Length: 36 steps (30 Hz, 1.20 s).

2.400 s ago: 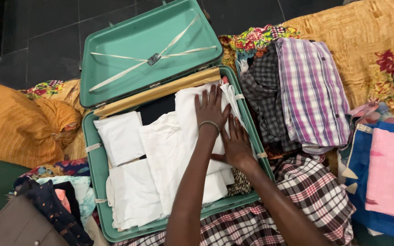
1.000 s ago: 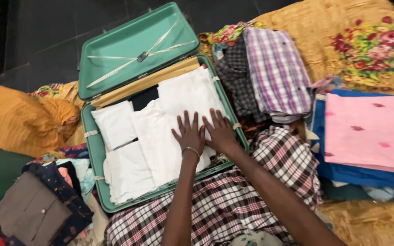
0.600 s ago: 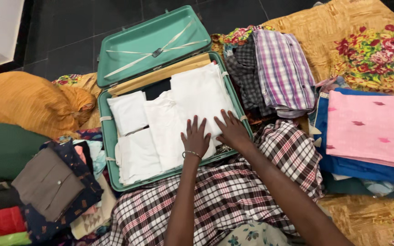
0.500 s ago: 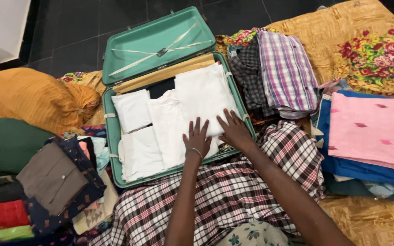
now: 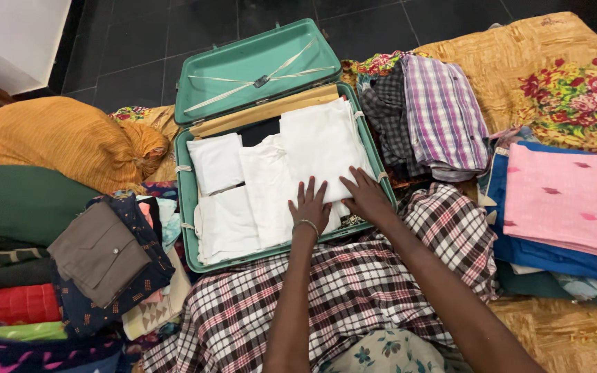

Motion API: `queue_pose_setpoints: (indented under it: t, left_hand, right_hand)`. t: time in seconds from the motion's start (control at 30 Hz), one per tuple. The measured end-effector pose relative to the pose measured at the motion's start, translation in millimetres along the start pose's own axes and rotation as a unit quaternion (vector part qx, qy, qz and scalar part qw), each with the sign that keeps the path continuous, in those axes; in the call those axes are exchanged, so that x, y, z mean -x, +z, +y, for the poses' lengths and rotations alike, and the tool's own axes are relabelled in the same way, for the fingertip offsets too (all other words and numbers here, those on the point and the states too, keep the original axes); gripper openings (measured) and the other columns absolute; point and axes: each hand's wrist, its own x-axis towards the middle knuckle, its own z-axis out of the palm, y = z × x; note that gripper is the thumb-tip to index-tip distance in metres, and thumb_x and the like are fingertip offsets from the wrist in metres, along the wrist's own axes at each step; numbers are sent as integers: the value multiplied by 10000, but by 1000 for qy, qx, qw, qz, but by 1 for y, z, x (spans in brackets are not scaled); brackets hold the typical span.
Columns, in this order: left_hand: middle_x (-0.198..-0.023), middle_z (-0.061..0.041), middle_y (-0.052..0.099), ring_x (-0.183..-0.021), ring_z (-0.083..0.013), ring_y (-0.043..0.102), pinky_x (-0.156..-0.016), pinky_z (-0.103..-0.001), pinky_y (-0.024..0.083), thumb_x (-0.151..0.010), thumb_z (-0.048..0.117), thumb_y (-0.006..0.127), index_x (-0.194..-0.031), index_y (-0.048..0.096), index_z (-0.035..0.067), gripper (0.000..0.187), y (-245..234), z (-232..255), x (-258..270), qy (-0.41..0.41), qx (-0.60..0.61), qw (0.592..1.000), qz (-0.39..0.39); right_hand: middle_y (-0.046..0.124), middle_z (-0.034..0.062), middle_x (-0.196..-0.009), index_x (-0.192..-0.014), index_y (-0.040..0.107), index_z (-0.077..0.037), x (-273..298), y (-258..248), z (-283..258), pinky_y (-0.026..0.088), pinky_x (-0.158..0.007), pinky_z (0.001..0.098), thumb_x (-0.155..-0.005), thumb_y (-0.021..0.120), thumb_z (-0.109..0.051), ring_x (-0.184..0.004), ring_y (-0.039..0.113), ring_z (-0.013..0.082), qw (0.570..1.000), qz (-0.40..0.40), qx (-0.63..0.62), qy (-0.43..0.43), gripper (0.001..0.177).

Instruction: The person packs a green suitcase by hand, placing various folded clothes into the open container. The person arranges items such as white shirts, patterned fabrics, and pink garments into neat rows within the suitcase, pressing them down to fit.

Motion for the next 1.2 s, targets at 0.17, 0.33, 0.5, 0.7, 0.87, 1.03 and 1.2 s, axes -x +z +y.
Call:
queue_pose_setpoints:
  t: [0.17,0.33,0.5,0.7,0.87,1.03,1.2]
  left_hand:
    - [-1725,27,98,-1588,-273,32,-1194,-704,149,-1018,409,548,-1576,342,357,597,-8,2,3,-2,22,1000,-12]
    - [-1725,29,87,-1587,-275,28,-1190,-698,152,-1019,411,532,-1581,327,356,601,-9,3,3,-2,15,1000,-15]
    - [-1722,37,101,-1588,-269,36,-1195,-691,153,-1025,432,504,-1571,353,361,572,-10,4,2,-7,22,1000,-12]
    - [-1716,34,141,-1586,-271,63,-1188,-692,170,-1039,486,444,-1553,396,347,535,-11,4,3,-5,27,1000,-6]
    - [-1709,19,175,-1583,-285,97,-1187,-686,186,-1047,505,435,-1541,423,343,519,-4,-1,0,4,24,1000,8]
    - [-1680,11,257,-1561,-288,171,-1182,-643,230,-1019,517,463,-1497,486,331,514,7,-7,-4,7,26,999,39]
    - [-1637,-21,354,-1531,-295,252,-1190,-558,256,-1017,481,494,-1443,563,254,488,10,-12,-3,24,58,995,75]
  right_hand:
    - [330,165,-1624,-1488,493,-176,-1,0,-1,340,-1173,502,-902,724,-326,-1510,288,357,1000,10,-13,-5,648]
    - [327,155,-1624,-1483,503,-178,1,-4,-2,329,-1171,497,-913,712,-315,-1513,275,357,1000,0,-27,1,622]
    - [345,140,-1615,-1482,511,-187,2,-11,-6,325,-1167,489,-931,695,-301,-1500,297,347,999,1,-38,-5,592]
    - [374,144,-1598,-1471,525,-181,5,-16,-9,351,-1147,485,-934,690,-302,-1470,350,342,998,13,-59,-16,574]
    - [424,153,-1567,-1446,551,-172,4,-18,-7,382,-1126,489,-933,688,-308,-1425,421,361,991,63,-113,-30,548]
    - [468,157,-1541,-1420,579,-161,4,-15,-3,410,-1117,483,-995,644,-318,-1395,464,375,965,115,-238,-8,457]
    - [497,139,-1519,-1413,588,-167,1,-8,-1,427,-1126,468,-1014,609,-333,-1394,486,352,951,129,-281,3,433]
